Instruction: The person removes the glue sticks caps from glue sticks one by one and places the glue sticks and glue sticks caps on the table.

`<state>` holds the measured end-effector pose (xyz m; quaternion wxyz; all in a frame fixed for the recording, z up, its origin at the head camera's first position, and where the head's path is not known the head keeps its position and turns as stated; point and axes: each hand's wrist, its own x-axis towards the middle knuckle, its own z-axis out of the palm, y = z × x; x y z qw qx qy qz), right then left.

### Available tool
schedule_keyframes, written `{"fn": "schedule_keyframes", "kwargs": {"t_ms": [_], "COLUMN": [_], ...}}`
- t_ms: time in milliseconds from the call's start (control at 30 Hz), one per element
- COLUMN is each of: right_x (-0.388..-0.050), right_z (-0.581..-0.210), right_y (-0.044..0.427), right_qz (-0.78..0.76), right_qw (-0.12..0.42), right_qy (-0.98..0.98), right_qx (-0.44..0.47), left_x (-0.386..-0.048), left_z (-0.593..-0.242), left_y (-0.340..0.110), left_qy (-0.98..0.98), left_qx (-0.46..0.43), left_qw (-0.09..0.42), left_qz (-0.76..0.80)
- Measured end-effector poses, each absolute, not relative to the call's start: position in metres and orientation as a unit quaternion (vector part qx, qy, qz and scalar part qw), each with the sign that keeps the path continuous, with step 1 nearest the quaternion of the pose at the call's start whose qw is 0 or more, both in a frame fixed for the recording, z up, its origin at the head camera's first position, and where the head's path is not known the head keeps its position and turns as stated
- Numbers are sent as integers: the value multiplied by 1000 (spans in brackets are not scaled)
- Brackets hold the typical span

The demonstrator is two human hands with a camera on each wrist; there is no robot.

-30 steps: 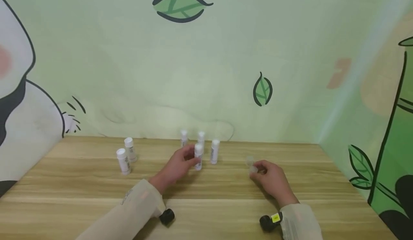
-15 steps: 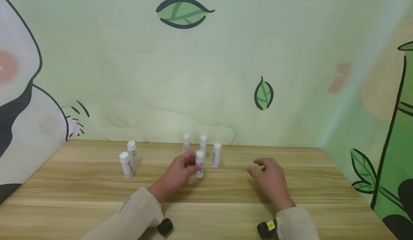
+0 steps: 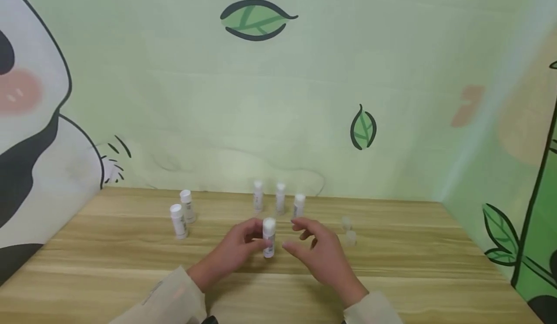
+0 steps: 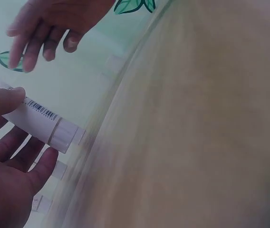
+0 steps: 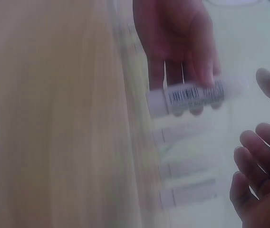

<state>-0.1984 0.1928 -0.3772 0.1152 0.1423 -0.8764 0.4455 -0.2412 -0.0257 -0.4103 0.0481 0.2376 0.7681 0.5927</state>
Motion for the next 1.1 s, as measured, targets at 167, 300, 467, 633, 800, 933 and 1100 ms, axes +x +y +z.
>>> {"fn": "schedule_keyframes", "kwargs": {"t_ms": [167, 300, 467, 633, 800, 933, 1100], "right_x": [-187, -182, -175, -170, -167, -166, -165], "right_z": [-377, -380, -382, -381, -382, -381, -381], "right_y": [179, 172, 163, 158, 154, 151, 149], "right_qz": [465, 470, 467, 468, 475, 486, 490], "right_qw": [100, 96, 99, 121, 124, 117, 117], "right_qy": [-865, -857, -854, -848, -844, -838, -836], "right_qx": [162, 187, 206, 219, 218, 218, 217], "left_x": [-228, -217, -204, -196, -190, -185, -182], "left_z": [-409, -409, -409, -409, -408, -407, -405], "left_y": [-33, -38, -42, -44, -47, -48, -49], "left_qy": [757, 752, 747, 744, 739, 731, 727], "left_qx": [254, 260, 268, 270, 279, 291, 294], "left_qw": [54, 68, 79, 88, 91, 98, 105], "left_qz": [600, 601, 603, 605, 606, 610, 611]}}
